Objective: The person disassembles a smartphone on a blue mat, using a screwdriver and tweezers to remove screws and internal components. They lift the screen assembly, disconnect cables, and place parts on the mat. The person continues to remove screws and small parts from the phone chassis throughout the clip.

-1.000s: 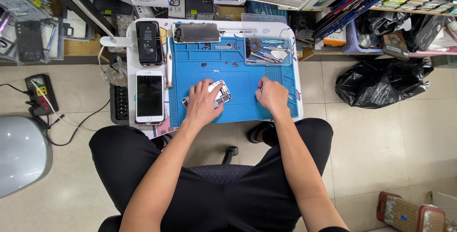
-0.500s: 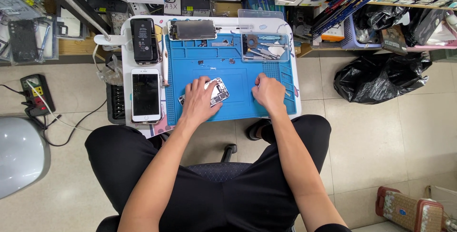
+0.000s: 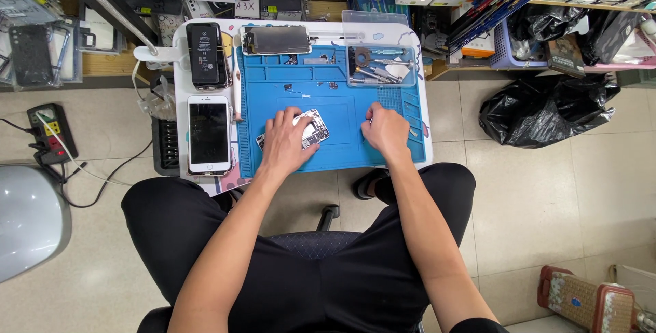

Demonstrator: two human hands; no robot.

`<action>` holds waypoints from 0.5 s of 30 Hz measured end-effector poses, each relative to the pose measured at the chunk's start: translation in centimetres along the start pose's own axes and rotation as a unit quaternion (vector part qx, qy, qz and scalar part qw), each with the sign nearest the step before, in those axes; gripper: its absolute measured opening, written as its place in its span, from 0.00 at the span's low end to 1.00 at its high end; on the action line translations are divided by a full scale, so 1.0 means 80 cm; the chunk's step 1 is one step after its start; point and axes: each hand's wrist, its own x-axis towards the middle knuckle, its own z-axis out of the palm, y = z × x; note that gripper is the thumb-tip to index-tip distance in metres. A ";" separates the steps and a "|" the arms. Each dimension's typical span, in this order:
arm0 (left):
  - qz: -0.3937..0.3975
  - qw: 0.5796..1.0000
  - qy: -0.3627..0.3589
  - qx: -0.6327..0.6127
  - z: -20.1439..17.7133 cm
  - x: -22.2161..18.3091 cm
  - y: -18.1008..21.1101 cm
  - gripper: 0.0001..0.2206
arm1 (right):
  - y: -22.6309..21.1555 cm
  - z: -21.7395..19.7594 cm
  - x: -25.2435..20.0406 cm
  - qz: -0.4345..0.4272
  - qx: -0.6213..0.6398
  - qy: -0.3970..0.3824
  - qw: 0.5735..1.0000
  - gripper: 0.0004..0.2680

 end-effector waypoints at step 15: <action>-0.071 0.994 -0.086 -0.004 -0.017 -0.003 -0.021 0.39 | -0.013 -0.043 -0.006 0.024 0.047 0.009 0.999 0.05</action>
